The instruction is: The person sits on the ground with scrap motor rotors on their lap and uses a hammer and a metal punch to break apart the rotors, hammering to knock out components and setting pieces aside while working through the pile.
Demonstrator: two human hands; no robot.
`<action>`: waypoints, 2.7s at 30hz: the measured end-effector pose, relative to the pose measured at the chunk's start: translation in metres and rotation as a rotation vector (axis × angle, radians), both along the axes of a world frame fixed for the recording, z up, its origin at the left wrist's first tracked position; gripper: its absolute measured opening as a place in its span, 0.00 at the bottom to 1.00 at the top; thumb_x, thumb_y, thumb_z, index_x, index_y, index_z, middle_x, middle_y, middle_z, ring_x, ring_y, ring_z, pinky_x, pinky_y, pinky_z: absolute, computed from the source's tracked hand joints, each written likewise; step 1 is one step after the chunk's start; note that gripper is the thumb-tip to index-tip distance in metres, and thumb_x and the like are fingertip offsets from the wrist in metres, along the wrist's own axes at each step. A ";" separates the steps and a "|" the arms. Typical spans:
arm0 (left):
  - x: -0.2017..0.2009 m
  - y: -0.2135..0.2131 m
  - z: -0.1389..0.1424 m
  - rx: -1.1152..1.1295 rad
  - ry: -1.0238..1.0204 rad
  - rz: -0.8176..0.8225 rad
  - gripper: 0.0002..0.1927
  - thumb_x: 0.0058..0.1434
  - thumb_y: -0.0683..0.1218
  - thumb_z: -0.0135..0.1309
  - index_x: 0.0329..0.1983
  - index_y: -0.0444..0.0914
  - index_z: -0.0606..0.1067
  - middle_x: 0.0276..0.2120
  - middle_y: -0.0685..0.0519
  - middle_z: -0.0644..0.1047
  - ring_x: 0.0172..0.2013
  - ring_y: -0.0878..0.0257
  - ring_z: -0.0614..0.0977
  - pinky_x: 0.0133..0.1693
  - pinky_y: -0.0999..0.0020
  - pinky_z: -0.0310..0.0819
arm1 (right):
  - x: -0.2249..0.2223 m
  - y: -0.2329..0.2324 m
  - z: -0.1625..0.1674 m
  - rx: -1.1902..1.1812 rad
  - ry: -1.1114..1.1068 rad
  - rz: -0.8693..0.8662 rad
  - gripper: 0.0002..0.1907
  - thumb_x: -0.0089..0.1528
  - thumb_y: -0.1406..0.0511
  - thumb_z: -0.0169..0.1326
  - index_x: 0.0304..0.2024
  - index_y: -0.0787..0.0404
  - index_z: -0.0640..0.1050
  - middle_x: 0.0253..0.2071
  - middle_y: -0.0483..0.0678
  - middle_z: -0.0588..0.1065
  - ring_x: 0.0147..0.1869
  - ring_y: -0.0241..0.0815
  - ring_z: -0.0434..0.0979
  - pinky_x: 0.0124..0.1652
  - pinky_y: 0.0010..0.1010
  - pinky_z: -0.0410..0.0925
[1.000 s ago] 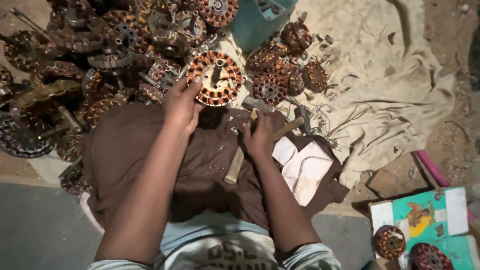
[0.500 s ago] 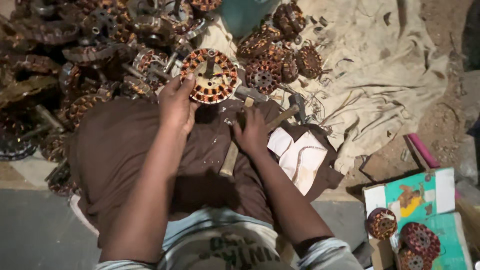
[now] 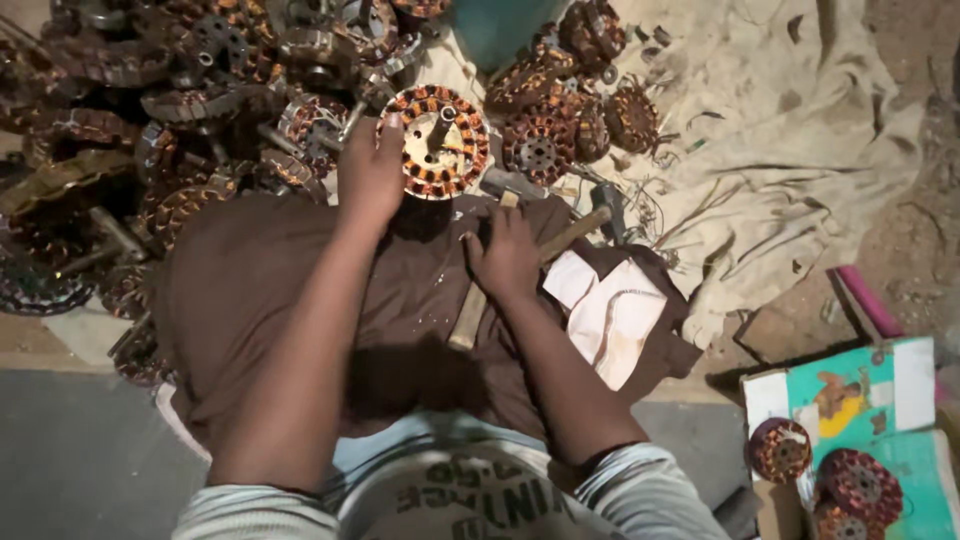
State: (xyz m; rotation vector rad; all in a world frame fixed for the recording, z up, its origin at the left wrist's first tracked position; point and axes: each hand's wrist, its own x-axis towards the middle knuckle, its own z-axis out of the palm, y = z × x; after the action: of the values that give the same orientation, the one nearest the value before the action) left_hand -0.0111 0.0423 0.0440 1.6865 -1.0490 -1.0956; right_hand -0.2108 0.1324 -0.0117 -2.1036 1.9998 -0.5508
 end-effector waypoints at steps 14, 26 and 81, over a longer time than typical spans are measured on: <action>0.015 -0.005 -0.007 -0.095 -0.282 -0.062 0.22 0.71 0.56 0.48 0.55 0.34 0.74 0.43 0.36 0.81 0.45 0.40 0.82 0.47 0.50 0.73 | -0.002 -0.005 -0.017 0.138 0.088 -0.091 0.40 0.57 0.50 0.62 0.62 0.67 0.67 0.59 0.69 0.68 0.54 0.67 0.74 0.46 0.51 0.71; 0.015 -0.036 0.020 -0.134 -0.372 -0.212 0.34 0.63 0.66 0.55 0.58 0.35 0.74 0.47 0.32 0.79 0.51 0.35 0.80 0.52 0.47 0.74 | 0.004 -0.051 0.024 0.839 0.015 -0.342 0.53 0.54 0.54 0.63 0.73 0.61 0.49 0.55 0.68 0.75 0.58 0.66 0.77 0.56 0.51 0.69; -0.006 -0.030 0.047 0.129 -0.554 -0.110 0.26 0.70 0.65 0.41 0.54 0.45 0.78 0.44 0.37 0.81 0.47 0.38 0.82 0.48 0.41 0.75 | 0.021 -0.014 0.272 -0.193 -0.388 0.279 0.21 0.78 0.56 0.48 0.66 0.58 0.59 0.42 0.51 0.73 0.41 0.38 0.75 0.41 0.32 0.69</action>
State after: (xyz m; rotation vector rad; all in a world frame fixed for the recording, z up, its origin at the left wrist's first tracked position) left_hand -0.0175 0.0122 0.0905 2.1231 -1.4507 -0.7863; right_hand -0.1900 0.1187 0.2602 -2.1268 1.4659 -1.0384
